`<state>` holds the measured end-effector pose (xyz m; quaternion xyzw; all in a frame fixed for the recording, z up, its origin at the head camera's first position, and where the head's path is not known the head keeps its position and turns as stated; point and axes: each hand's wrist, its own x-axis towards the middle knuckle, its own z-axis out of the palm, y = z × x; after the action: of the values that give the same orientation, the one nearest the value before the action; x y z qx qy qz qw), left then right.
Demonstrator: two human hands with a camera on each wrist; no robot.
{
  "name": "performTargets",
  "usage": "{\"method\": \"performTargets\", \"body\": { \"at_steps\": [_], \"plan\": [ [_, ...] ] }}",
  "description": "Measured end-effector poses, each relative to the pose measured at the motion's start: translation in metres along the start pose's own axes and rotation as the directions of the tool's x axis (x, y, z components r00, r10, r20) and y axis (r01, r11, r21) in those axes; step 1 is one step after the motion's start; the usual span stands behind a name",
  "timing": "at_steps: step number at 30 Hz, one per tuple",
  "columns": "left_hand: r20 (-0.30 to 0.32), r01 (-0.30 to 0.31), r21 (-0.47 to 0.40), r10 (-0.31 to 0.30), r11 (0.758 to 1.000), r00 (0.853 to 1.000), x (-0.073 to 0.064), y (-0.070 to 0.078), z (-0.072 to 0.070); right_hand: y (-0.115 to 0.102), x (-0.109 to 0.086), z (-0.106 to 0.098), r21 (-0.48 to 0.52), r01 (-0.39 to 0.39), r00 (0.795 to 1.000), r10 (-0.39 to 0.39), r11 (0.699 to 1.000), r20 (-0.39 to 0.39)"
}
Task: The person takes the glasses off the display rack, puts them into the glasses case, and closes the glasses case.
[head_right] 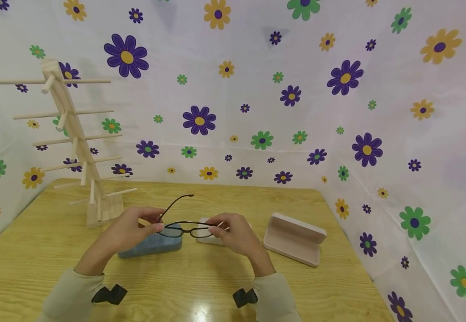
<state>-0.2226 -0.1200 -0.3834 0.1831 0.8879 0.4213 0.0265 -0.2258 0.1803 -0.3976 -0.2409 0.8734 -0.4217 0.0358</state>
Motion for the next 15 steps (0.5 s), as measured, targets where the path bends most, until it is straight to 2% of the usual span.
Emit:
{"method": "performTargets", "body": {
  "at_steps": [5,15],
  "plan": [
    [-0.005,-0.032,-0.005,0.032,0.999,0.999,0.0007,-0.0005,0.0009,-0.0013,0.0,-0.0001,0.0,-0.013,1.0,0.013,1.0,-0.01],
    [0.007,-0.029,-0.025,0.029,0.999,1.0,-0.0009,0.002,0.0012,-0.002,-0.0002,0.0003,0.002,-0.027,0.999,0.027,1.0,-0.02]
  ]
}}
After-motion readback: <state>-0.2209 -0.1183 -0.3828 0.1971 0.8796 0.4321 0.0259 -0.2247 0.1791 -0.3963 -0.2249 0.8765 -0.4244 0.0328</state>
